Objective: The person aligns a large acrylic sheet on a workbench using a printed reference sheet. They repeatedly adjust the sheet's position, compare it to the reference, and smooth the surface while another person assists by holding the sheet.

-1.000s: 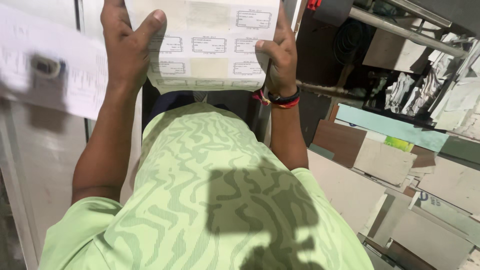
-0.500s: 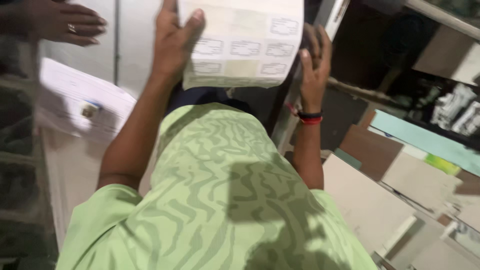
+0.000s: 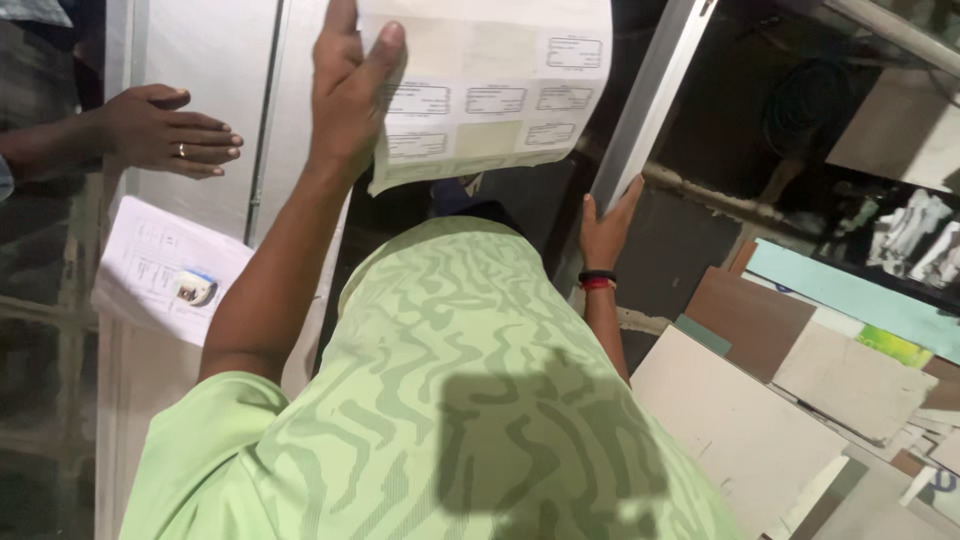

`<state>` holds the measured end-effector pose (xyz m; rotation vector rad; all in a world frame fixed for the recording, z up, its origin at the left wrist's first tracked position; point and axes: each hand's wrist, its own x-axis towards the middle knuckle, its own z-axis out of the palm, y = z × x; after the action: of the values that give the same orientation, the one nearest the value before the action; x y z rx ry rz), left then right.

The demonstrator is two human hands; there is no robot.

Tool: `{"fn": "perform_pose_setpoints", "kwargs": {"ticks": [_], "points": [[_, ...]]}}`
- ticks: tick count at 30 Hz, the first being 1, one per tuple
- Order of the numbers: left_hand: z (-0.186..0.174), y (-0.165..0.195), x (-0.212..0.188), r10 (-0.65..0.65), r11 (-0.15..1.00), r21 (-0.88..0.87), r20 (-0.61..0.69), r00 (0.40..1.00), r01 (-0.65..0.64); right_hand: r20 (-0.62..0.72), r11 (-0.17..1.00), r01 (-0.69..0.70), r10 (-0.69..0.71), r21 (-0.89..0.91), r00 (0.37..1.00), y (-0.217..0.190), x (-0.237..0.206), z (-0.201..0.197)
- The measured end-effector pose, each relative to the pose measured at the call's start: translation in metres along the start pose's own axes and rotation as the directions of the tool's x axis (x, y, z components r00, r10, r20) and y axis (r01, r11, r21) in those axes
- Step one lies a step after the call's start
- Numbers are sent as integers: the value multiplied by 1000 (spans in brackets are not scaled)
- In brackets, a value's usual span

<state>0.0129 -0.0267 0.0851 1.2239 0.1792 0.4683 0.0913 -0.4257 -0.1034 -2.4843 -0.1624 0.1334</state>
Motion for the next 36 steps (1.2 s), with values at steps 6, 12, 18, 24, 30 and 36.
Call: {"fn": "perform_pose_setpoints", "kwargs": {"ticks": [6,12,18,24,30,36], "points": [[-30,19,-74,-45,999,-18,-128,991,43,-11,986,163,-163,15,987,-11,-12,-8],[-42,21,-135,22,992,-119,-106,994,-35,-62,983,183,-185,-31,981,-36,-7,-11],[-47,34,-177,24,996,-76,-153,988,-36,-43,989,103,-108,-111,993,-58,-14,-17],[-41,26,-197,22,994,-100,-150,988,-37,-37,995,55,-58,-80,998,-58,-19,-15],[-27,10,-198,-63,998,-15,-210,976,61,-55,981,101,-111,-167,992,-41,-15,-10],[-11,1,-200,-56,991,-128,-134,989,38,-112,941,324,-333,-93,936,-26,-13,-2]]}}
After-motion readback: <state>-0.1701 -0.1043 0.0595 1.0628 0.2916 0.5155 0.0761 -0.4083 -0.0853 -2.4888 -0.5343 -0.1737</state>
